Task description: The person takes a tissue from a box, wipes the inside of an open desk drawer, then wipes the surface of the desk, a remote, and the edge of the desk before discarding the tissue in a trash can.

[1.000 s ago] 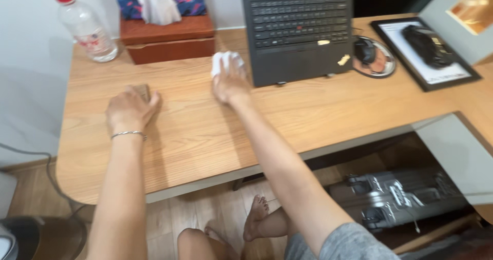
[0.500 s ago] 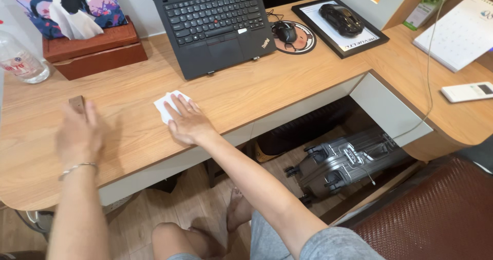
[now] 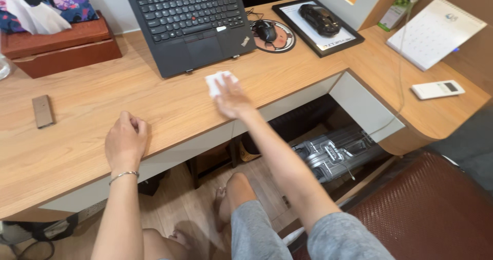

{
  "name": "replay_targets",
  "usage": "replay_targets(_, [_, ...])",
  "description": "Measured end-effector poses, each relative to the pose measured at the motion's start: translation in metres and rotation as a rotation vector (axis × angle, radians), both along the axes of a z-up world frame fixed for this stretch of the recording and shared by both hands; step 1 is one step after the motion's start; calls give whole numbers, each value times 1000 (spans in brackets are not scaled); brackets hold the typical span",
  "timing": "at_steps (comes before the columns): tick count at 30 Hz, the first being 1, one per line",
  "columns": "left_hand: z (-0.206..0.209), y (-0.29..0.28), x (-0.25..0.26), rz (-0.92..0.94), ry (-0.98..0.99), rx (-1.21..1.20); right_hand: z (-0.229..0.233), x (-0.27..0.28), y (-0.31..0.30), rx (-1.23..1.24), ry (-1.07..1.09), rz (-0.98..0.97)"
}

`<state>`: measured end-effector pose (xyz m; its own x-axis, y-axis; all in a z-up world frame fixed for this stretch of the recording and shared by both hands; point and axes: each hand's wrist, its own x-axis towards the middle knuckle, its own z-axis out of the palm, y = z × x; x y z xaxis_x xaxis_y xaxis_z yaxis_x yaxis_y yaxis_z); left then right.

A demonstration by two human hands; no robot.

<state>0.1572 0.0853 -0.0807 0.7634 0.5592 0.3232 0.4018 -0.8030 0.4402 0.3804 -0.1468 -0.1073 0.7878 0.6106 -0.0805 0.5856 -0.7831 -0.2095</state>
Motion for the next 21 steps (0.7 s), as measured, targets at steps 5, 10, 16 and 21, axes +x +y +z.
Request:
replay_targets(5, [1,1,1,36,-94,-102,-2,15,-34,74,-15,-67])
replay_targets(10, [1,2,6,62,-51,-103,19,-6,2,-90,-63,-112])
replay_targets(16, [2,-3,11,136,25,-98,39,-52,46,2,-10,202])
replay_targets(21, [-13,-1,11,201,83,-94,35,-56,32,168,-46,337])
